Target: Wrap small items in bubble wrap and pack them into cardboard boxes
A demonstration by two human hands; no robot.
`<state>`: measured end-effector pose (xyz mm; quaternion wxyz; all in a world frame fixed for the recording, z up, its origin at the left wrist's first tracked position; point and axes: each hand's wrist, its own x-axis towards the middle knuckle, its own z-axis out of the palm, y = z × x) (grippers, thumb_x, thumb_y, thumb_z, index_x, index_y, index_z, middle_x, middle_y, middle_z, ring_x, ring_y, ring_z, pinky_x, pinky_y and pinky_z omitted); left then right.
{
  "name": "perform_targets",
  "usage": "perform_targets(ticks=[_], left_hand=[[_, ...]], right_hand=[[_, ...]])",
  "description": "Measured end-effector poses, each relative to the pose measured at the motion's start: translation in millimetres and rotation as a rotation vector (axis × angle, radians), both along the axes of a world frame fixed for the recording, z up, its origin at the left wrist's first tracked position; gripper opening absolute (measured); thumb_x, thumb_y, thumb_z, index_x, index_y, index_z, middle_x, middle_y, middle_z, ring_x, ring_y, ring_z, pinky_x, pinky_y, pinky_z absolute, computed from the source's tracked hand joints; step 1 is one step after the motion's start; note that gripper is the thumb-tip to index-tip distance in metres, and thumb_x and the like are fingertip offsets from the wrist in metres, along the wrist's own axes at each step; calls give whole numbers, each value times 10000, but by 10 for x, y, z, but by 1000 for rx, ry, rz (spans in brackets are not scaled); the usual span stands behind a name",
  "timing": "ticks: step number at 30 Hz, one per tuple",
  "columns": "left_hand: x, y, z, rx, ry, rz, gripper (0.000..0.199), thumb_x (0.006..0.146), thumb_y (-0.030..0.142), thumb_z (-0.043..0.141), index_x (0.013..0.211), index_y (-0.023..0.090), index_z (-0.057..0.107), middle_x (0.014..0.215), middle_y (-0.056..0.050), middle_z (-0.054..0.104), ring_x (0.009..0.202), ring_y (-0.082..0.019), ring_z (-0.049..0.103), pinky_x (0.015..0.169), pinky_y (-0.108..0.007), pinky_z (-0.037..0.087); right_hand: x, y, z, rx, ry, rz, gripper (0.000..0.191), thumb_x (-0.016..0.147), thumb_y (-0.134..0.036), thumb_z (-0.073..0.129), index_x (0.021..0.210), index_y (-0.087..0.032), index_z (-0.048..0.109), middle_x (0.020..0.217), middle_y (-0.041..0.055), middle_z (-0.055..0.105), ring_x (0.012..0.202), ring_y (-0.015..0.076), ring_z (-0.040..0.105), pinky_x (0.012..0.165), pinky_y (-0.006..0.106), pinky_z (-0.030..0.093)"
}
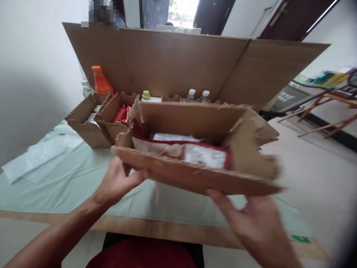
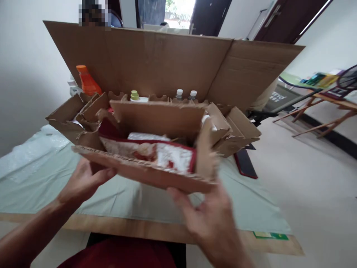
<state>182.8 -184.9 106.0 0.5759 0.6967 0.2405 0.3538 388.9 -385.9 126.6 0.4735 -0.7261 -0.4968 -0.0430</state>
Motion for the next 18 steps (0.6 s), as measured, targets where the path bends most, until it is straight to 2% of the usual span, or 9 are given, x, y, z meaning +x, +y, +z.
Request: perform_targets(ticks=[2, 4, 7, 10, 13, 16, 18], left_hand=[[-261, 231, -309, -72, 58, 64, 390, 678, 362, 863, 994, 175, 732, 968, -68, 779, 952, -316, 722, 807, -383, 605], [-364, 548, -510, -135, 37, 74, 417, 574, 324, 847, 942, 167, 727, 930, -64, 771, 906, -302, 702, 761, -357, 581], [-271, 979, -643, -200, 13, 14, 394, 479, 302, 751, 844, 159, 721, 837, -63, 752, 820, -286, 678, 714, -354, 561], [-104, 1178, -711, -186, 3, 43, 453, 503, 353, 689, 909, 156, 727, 911, -79, 757, 926, -319, 683, 825, -407, 569], [-87, 1039, -871, -156, 2, 161, 595, 650, 382, 687, 1205, 169, 672, 1230, -108, 723, 1250, -353, 597, 1087, -478, 470], [-209, 560, -1130, -125, 79, 294, 716, 817, 453, 691, 1463, 206, 503, 1535, -138, 539, 1468, -357, 427, 1222, -528, 329], [-269, 167, -1282, -110, 116, 245, 746, 906, 526, 630, 1552, 228, 404, 1633, -141, 429, 1501, -353, 404, 1234, -533, 331]], right_hand=[[-266, 155, -408, -15, 84, 82, 523, 891, -430, 722, 1371, -249, 620, 1299, 81, 720, 1154, 291, 714, 1009, 473, 608], [-522, 289, -796, -43, 137, 106, 645, 909, -385, 692, 1502, -239, 484, 1421, 115, 644, 1232, 301, 673, 1046, 494, 585], [-865, 308, -1263, -107, 73, 65, 763, 928, -336, 647, 1606, -214, 319, 1542, 178, 523, 1370, 359, 569, 1062, 565, 555], [-1038, 181, -1508, -135, -10, 68, 819, 945, -269, 601, 1655, -201, 200, 1623, 195, 412, 1460, 363, 473, 1078, 542, 547], [-920, 87, -1572, -117, -15, 66, 709, 972, -249, 565, 1624, -249, 287, 1553, 161, 509, 1403, 316, 542, 1073, 501, 554], [-609, 129, -1574, -150, 80, -12, 644, 959, -304, 578, 1565, -233, 372, 1464, 170, 587, 1299, 316, 620, 1009, 512, 581], [-418, 237, -1566, -216, 171, 7, 620, 915, -350, 614, 1494, -195, 456, 1415, 180, 622, 1232, 324, 658, 938, 490, 606]])
